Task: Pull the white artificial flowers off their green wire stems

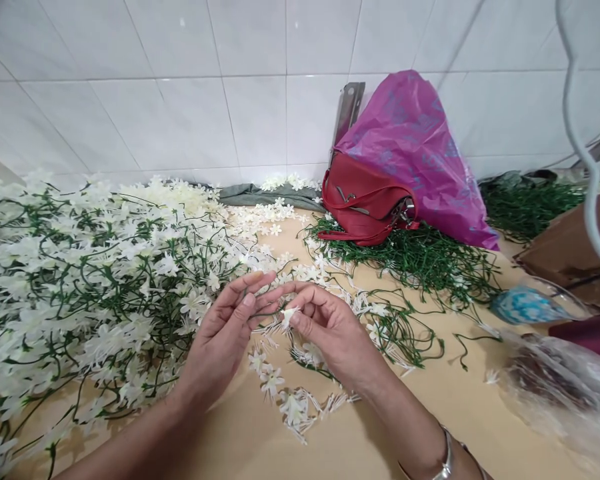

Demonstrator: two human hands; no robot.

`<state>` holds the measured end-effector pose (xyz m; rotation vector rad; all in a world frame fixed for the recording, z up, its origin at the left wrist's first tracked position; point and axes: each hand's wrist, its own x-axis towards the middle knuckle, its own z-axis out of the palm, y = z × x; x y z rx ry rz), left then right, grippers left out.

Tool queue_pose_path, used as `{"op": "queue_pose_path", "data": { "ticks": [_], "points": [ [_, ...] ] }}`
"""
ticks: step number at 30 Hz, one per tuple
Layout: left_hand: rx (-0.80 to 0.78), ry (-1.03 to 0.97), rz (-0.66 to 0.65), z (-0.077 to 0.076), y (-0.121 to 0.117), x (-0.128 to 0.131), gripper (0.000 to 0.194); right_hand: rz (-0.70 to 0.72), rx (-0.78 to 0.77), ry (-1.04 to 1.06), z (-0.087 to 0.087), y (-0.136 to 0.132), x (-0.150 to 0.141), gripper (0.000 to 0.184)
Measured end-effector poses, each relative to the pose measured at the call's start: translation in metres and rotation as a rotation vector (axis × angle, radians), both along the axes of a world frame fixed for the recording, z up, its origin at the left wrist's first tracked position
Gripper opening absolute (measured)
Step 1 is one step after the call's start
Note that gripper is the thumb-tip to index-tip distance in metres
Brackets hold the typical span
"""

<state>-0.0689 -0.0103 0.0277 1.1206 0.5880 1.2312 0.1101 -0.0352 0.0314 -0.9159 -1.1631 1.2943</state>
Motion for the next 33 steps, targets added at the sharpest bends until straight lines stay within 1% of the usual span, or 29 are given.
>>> {"op": "queue_pose_path", "data": {
  "ticks": [3, 9, 11, 13, 15, 18, 19, 21, 22, 23, 25, 28, 29, 31, 33],
  "points": [
    [0.020, 0.030, -0.001, -0.005, 0.000, 0.002, 0.023, 0.019, 0.001, 0.041, -0.002, 0.000, -0.002, 0.015],
    [0.057, 0.091, 0.001, -0.010, 0.000, 0.003, 0.023, -0.037, -0.057, 0.051, -0.008, 0.002, -0.001, 0.016],
    [0.092, 0.147, 0.017, -0.011, -0.001, 0.002, 0.023, -0.039, -0.076, 0.046, -0.007, 0.002, -0.001, 0.019],
    [0.151, 0.248, 0.054, -0.012, -0.001, 0.000, 0.023, -0.054, -0.094, 0.044, -0.005, 0.003, 0.002, 0.021],
    [0.275, 0.381, 0.135, -0.013, 0.000, -0.002, 0.026, -0.100, -0.106, 0.038, -0.003, 0.004, 0.008, 0.024],
    [0.576, 0.560, 0.329, -0.015, -0.001, -0.004, 0.031, -0.195, -0.059, 0.003, 0.001, 0.004, 0.017, 0.025],
    [0.678, 0.598, 0.373, -0.015, -0.001, -0.003, 0.032, -0.210, -0.033, -0.024, 0.003, 0.004, 0.019, 0.024],
    [0.851, 0.617, 0.384, -0.015, -0.003, -0.001, 0.034, -0.184, 0.009, -0.078, 0.004, 0.002, 0.021, 0.020],
    [0.901, 0.603, 0.360, -0.014, -0.004, 0.000, 0.035, -0.150, 0.021, -0.095, 0.005, 0.001, 0.020, 0.018],
    [0.919, 0.581, 0.331, -0.014, -0.005, 0.001, 0.035, -0.115, 0.028, -0.100, 0.006, 0.000, 0.018, 0.016],
    [0.881, 0.543, 0.299, -0.011, -0.007, 0.002, 0.031, -0.057, 0.046, -0.073, 0.008, -0.002, 0.012, 0.013],
    [0.725, 0.495, 0.271, -0.006, -0.009, 0.001, 0.021, 0.013, 0.077, 0.021, 0.013, -0.004, 0.007, 0.014],
    [0.649, 0.458, 0.249, -0.004, -0.009, 0.000, 0.017, 0.038, 0.086, 0.058, 0.015, -0.004, 0.008, 0.015],
    [0.430, 0.351, 0.169, -0.001, -0.007, 0.000, 0.011, 0.056, 0.096, 0.117, 0.019, -0.004, 0.013, 0.014],
    [0.174, 0.230, 0.074, 0.000, -0.005, 0.000, 0.006, 0.004, 0.109, 0.140, 0.022, -0.003, 0.021, 0.013]
  ]
}}
